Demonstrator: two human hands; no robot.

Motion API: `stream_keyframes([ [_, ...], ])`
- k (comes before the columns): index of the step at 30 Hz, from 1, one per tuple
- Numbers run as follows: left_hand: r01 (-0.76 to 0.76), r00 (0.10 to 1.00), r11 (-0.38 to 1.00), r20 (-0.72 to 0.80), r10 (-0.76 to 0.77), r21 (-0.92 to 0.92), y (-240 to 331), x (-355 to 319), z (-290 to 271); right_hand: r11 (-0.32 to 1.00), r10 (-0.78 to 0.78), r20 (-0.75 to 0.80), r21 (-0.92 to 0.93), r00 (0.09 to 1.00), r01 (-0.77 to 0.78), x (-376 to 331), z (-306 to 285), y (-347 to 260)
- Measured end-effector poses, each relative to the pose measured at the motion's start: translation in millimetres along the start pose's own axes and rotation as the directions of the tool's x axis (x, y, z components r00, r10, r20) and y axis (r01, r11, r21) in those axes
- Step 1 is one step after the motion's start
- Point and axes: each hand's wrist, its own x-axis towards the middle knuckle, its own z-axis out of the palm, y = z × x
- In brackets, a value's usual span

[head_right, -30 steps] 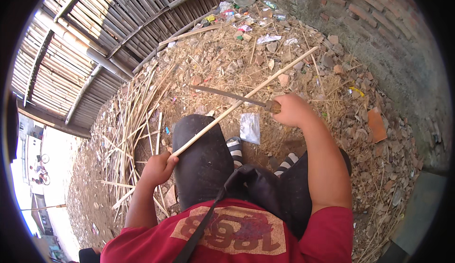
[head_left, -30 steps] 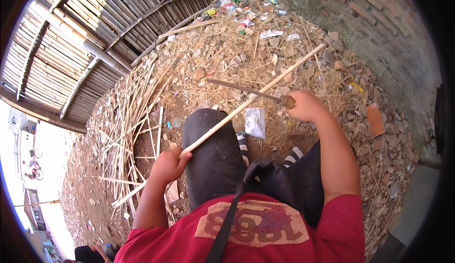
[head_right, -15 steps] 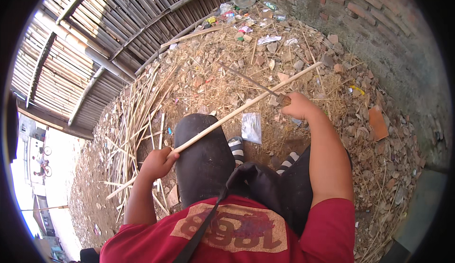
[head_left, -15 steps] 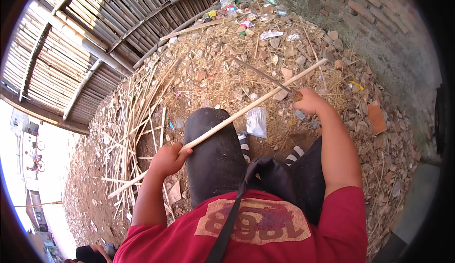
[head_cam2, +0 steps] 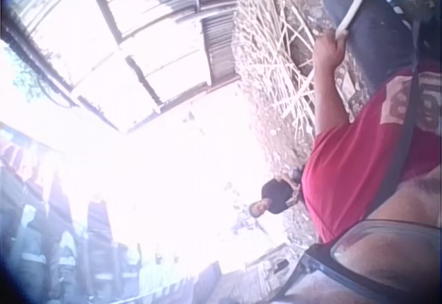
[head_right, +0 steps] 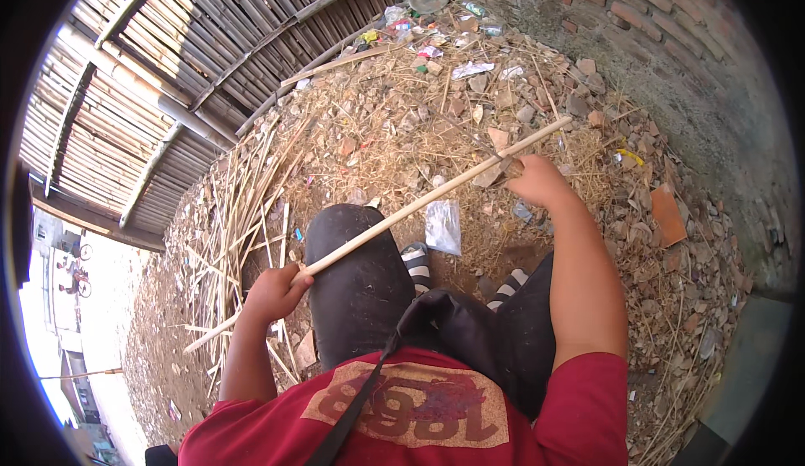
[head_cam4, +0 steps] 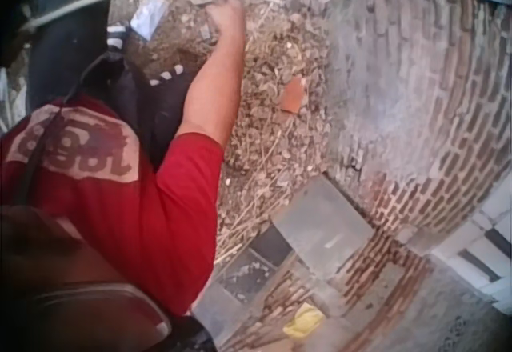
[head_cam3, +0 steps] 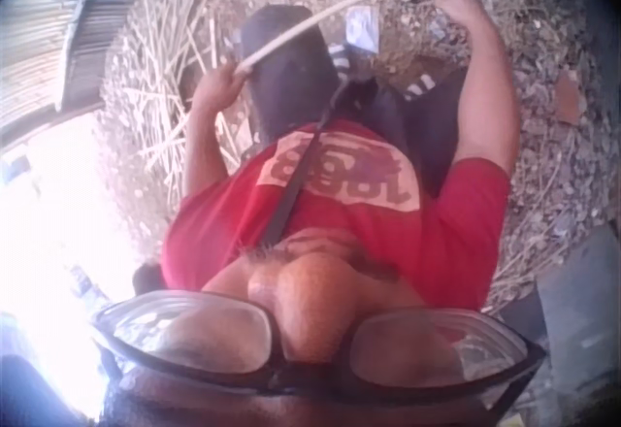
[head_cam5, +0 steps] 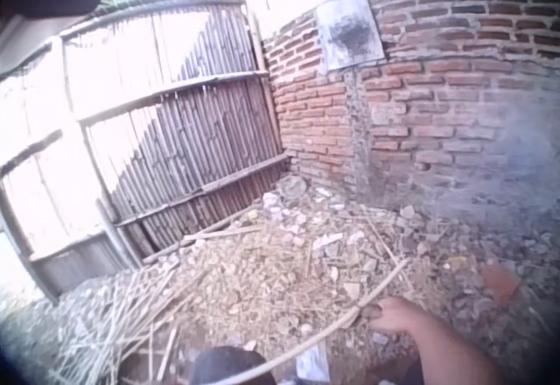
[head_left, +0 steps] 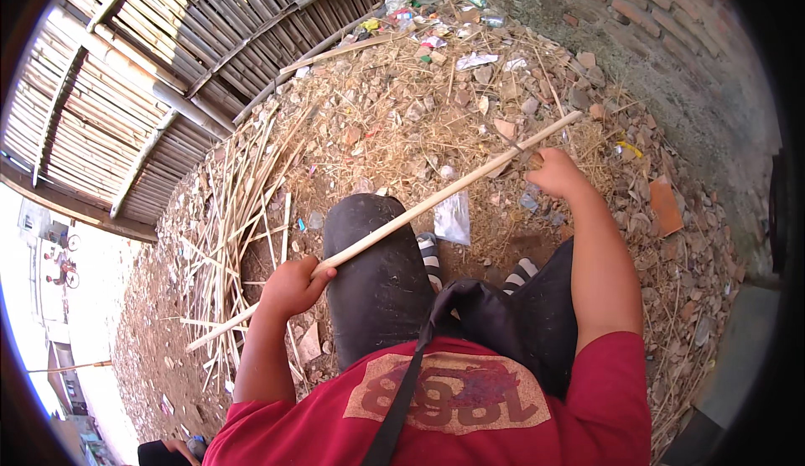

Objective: The person shaves a long bamboo pole using a machete. They hold the pole against their leg and repeatedly scrape the blade along the surface to smooth it.

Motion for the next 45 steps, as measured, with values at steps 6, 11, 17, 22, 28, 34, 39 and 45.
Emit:
stream_keyframes([
  [6,-0.036,0.999,0.995,-0.040,0.032,-0.094,-6.4,0.4,11.7,0.996,-0.092,0.156,-0.003,0.983,0.094,-10.4,-1.0,-24.8],
  [11,0.012,1.000,0.996,0.003,-0.012,-0.094,-0.4,-1.0,6.3,0.994,-0.001,0.037,0.113,0.999,-0.003,-6.5,-3.4,-8.1],
  [17,0.025,0.999,0.992,0.031,-0.022,-0.125,-3.8,-3.1,8.2,0.955,-0.235,0.246,-0.124,0.940,0.271,-18.7,5.0,-44.1],
  [22,0.021,1.000,0.993,0.007,-0.020,-0.119,0.0,-1.3,5.3,0.988,0.065,0.017,0.141,0.998,-0.067,4.6,-5.7,3.4],
  [28,0.012,1.000,0.992,0.006,-0.012,-0.125,-1.7,-4.3,7.5,0.954,-0.259,0.165,-0.108,0.952,0.278,-17.4,8.9,-36.7],
  [34,0.019,1.000,0.994,-0.014,-0.021,-0.105,-1.2,-1.7,8.9,0.983,0.104,0.007,0.148,0.995,-0.103,1.7,-12.2,6.3],
  [39,0.049,0.999,0.986,0.022,-0.046,-0.162,1.5,-2.2,5.4,0.983,-0.181,0.066,-0.020,0.981,0.183,-15.4,12.2,-30.0],
  [45,0.014,1.000,0.992,-0.009,-0.015,-0.122,0.1,-3.8,8.4,0.997,-0.066,0.139,0.038,0.988,0.061,6.6,1.3,5.4],
])
